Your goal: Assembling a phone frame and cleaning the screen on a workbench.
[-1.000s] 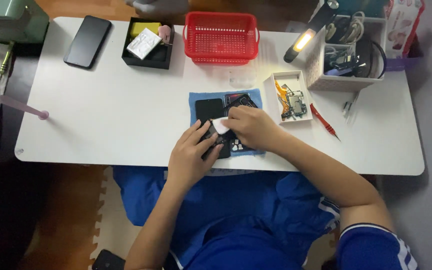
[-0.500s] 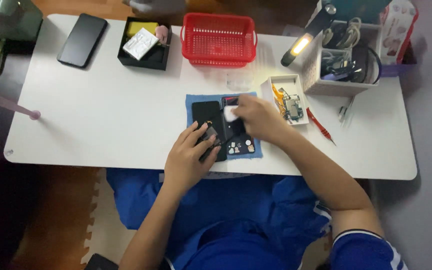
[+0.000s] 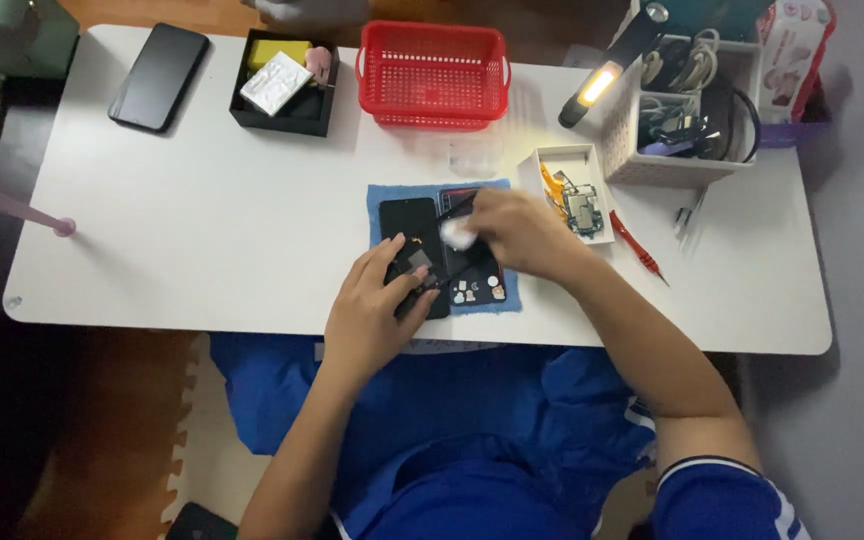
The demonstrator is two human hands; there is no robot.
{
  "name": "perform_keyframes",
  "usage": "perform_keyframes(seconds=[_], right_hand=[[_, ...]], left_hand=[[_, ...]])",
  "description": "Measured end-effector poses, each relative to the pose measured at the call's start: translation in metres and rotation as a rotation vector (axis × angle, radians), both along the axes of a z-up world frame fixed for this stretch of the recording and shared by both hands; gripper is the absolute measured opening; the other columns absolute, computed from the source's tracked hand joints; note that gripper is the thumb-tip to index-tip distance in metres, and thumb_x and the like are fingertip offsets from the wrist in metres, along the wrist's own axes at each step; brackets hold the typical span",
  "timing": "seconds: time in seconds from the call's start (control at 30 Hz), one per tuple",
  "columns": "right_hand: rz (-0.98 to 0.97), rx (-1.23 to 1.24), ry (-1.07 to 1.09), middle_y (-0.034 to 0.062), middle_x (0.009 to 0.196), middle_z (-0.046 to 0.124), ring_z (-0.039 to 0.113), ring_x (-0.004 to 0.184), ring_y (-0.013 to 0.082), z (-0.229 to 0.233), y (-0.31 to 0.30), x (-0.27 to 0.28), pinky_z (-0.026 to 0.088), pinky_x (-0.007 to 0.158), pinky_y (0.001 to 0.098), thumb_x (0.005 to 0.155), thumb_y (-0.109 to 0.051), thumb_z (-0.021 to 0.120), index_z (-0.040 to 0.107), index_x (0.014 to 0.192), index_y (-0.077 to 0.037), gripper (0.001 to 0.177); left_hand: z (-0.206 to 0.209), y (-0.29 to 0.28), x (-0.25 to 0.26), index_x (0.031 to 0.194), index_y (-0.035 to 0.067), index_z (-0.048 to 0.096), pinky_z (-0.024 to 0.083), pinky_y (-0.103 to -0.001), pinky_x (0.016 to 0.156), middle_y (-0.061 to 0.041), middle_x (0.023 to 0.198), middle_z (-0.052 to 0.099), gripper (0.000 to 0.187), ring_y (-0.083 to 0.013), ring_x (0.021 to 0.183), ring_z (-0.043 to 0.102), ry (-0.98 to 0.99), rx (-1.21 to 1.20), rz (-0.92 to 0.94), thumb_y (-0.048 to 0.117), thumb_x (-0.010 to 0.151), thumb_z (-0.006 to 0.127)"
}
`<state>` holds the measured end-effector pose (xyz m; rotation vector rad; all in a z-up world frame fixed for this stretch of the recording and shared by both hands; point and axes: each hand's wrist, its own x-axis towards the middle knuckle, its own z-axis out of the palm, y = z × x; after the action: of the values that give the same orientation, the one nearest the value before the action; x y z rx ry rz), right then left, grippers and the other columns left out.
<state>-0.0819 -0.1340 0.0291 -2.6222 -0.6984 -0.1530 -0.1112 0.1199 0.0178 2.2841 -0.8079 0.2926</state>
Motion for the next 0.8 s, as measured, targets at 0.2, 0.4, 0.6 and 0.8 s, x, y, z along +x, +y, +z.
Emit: perform_keyframes(seconds=[0.2, 0.4, 0.6, 0.8], right_hand=[[0.035, 0.068, 0.047, 0.0060, 0.084, 0.065, 0.067, 0.077, 0.0244, 0.001, 0.010, -0.005, 0.053, 0.075, 0.0324, 0.089, -0.003, 0.064, 0.075, 0.085, -0.011, 0.014], [-0.151, -0.180, -0.291, 0.0071, 0.086, 0.055, 0.059, 0.075, 0.0279, -0.055, -0.019, 0.015, 0.048, 0.071, 0.0393, 0.084, -0.008, 0.059, 0.067, 0.087, -0.014, 0.009], [-0.027, -0.051, -0.202, 0.0052, 0.083, 0.059, 0.062, 0.073, 0.0264, -0.019, 0.019, -0.004, 0.047, 0.074, 0.0338, 0.087, -0.007, 0.058, 0.073, 0.087, -0.012, 0.015], [-0.078, -0.252, -0.335, 0.0032, 0.082, 0.057, 0.058, 0.072, 0.0214, -0.021, 0.017, -0.004, 0.044, 0.071, 0.0334, 0.087, -0.011, 0.061, 0.073, 0.097, -0.014, 0.015]], left_hand=[[-0.002, -0.001, 0.002, 0.105, 0.008, 0.079, 0.048, -0.046, 0.108, -0.020, 0.130, 0.067, 0.025, -0.0378, 0.128, 0.060, -0.008, 0.024, -0.001, 0.023, 0.085, 0.083], [-0.003, 0.002, 0.004, 0.112, 0.007, 0.075, 0.048, -0.047, 0.107, -0.019, 0.127, 0.068, 0.035, -0.0373, 0.128, 0.059, 0.011, -0.008, -0.016, 0.024, 0.083, 0.085], [-0.008, 0.000, 0.002, 0.124, 0.003, 0.063, 0.048, -0.047, 0.108, -0.019, 0.126, 0.067, 0.053, -0.0367, 0.127, 0.059, 0.011, -0.029, -0.005, 0.025, 0.082, 0.086], [-0.013, 0.002, 0.005, 0.136, 0.005, 0.053, 0.048, -0.047, 0.107, -0.016, 0.128, 0.066, 0.069, -0.0354, 0.128, 0.058, 0.051, -0.036, -0.006, 0.028, 0.081, 0.087]])
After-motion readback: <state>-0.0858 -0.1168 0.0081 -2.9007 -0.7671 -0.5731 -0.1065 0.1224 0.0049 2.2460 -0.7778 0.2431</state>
